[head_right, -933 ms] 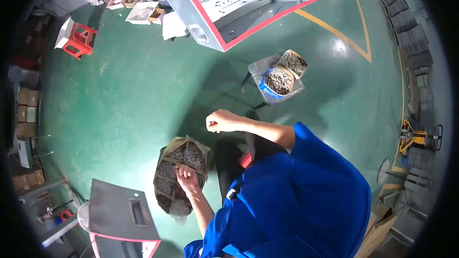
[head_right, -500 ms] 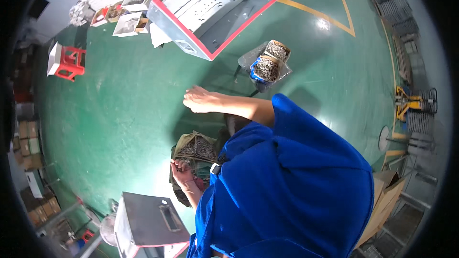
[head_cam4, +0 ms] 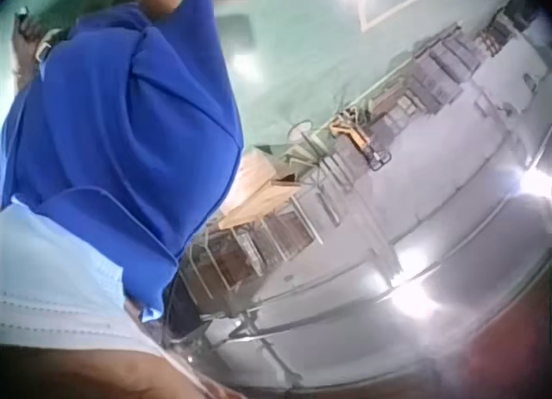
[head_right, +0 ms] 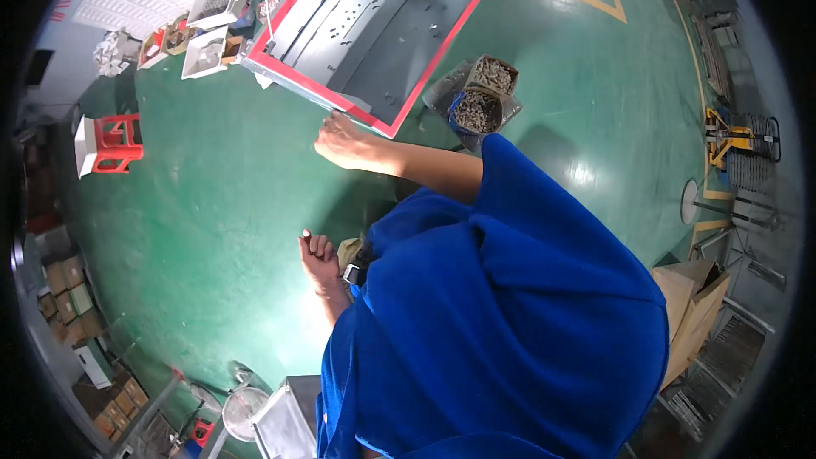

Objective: Assembling small metal enclosures by inserting small metal components and fasteners.

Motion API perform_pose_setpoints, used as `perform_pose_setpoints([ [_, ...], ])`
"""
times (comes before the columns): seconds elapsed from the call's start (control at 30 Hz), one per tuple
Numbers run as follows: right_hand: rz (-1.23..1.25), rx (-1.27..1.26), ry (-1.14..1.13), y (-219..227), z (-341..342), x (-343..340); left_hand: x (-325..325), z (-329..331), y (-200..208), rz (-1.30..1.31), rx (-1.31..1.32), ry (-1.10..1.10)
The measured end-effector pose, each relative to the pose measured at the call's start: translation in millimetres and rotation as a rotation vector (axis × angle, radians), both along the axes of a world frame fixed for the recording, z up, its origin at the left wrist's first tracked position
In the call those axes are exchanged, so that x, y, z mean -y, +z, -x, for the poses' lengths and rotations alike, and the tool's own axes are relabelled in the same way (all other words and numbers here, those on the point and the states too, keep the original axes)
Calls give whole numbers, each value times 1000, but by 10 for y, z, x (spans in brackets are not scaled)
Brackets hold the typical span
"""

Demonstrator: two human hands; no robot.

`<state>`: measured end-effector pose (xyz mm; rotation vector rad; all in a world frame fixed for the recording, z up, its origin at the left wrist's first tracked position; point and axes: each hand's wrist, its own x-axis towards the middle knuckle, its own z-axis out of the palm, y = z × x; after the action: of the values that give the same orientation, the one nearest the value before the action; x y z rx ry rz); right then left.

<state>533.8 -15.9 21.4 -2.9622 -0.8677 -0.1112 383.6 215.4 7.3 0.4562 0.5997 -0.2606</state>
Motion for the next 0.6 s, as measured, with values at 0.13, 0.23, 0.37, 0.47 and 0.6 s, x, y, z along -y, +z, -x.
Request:
perform_pose_setpoints([
  [0.13,-53,-239,-54,183,-67,-124,-265,-60,-106,-43,-204,81],
  [0.23,-129,-299,-82,34,-165,-264,-590,-61,-314,-49,-278,48],
  [0.37,-215,-554,-32,101,-449,-422,-966,-378,-510,-194,-341,-51],
  [0.47,-349,-526,-44,-147,-696,-623,-1362,-870,-674,-224,-305,-195],
  [0.6,-111,-760,-135,-353,-1296,-1204,-2013,-1727,-400,-247,-126,-258],
])
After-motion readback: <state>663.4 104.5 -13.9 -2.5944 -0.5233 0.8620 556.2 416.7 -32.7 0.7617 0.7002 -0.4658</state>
